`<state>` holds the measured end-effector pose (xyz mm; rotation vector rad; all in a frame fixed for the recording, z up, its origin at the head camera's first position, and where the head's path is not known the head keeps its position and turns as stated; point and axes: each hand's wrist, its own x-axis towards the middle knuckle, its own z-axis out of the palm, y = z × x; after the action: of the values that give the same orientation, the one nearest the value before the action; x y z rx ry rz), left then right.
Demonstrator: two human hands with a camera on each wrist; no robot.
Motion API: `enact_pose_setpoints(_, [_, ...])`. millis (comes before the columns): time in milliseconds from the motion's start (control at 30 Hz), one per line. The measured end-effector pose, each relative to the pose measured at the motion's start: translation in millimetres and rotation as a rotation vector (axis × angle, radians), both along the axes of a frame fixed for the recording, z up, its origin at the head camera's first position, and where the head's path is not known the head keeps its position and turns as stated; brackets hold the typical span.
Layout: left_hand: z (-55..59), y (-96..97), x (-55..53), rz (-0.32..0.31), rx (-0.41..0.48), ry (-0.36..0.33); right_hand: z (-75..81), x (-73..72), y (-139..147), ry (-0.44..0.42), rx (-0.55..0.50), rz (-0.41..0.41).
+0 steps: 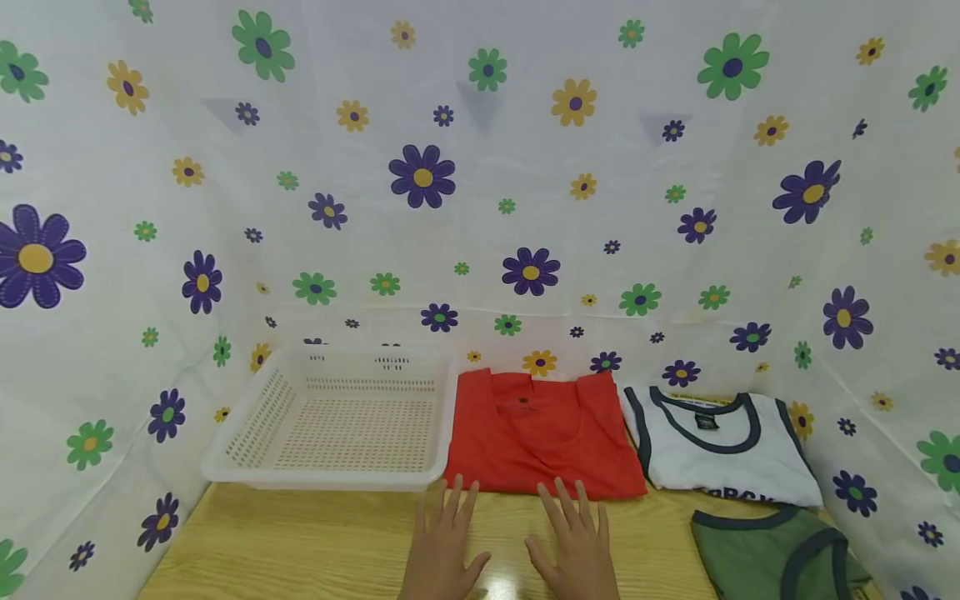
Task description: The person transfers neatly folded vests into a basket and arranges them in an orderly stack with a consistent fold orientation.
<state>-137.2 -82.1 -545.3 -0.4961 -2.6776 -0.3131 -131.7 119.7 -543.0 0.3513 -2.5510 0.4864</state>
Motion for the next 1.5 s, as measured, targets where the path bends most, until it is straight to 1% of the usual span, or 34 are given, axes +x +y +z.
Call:
enact_pose_setpoints(100, [8.3, -7.4, -6.3, -0.011, -0.027, 0.068, 7.9, -9.0, -10, 0.034, 0.044, 0.035])
enact_pose_setpoints(167, [14.2, -12.3, -11.1, -0.012, -0.032, 0.088, 14.1, -14.8, -17, 0.029, 0.06, 0.058])
enact_pose_setpoints(267, [21.0, -20.7, -19.0, 0.002, -0.017, 0.07, 23.9, -23.3, -27, 0.0, 0.07, 0.091])
enact_pose_setpoints(367, [24.0, -32.2, -27.0, 0.028, -0.008, 0.034, 32.1, -31.5, -38, -0.017, 0.086, 0.13])
enact_pose_setpoints(433, [23.9, -42.2, -32.5, 0.04, -0.01, 0.019, 36.4, -37.5, -46, -0.003, 0.101, 0.158])
enact_pose_setpoints(533, [23.8, -60.6, -40.3, 0.022, 0.005, 0.007, 42.8, -47.0, -61, 0.047, 0.12, 0.215])
enact_pose_setpoints(667, [25.8, -89.6, -47.9, -0.04, 0.071, 0.014, 49.8, -59.3, -85, 0.151, 0.137, 0.34])
enact_pose_setpoints(733, [27.3, -104.0, -49.1, -0.051, 0.084, 0.022, 50.7, -64.1, -99, 0.192, 0.146, 0.425])
enact_pose_setpoints(800, [29.1, -116.8, -48.2, -0.037, 0.077, 0.008, 48.7, -68.2, -113, 0.216, 0.169, 0.503])
enact_pose_setpoints(833, [29.8, -122.2, -47.4, -0.021, 0.07, -0.012, 46.8, -69.8, -119, 0.219, 0.184, 0.535])
enact_pose_setpoints(900, [30.4, -130.6, -45.8, 0.013, 0.056, -0.076, 41.8, -72.5, -131, 0.215, 0.218, 0.579])
enact_pose_setpoints(1000, [31.1, -136.8, -45.3, 0.045, 0.06, -0.18, 33.6, -75.4, -141, 0.212, 0.285, 0.578])
enact_pose_setpoints(1067, [30.8, -137.7, -46.3, 0.054, 0.066, -0.218, 29.4, -77.2, -145, 0.215, 0.328, 0.556])
enact_pose_setpoints(1133, [30.1, -137.5, -47.9, 0.057, 0.066, -0.224, 26.3, -79.5, -147, 0.228, 0.358, 0.531])
enact_pose_setpoints(1267, [27.0, -137.6, -50.3, 0.069, 0.052, -0.196, 23.4, -84.1, -149, 0.246, 0.389, 0.511])
enact_pose_setpoints(1367, [25.9, -138.0, -50.5, 0.079, 0.048, -0.179, 23.2, -86.4, -149, 0.241, 0.399, 0.522])
enact_pose_setpoints(1500, [28.4, -136.9, -48.6, 0.087, 0.048, -0.173, 24.6, -87.1, -148, 0.228, 0.415, 0.538])
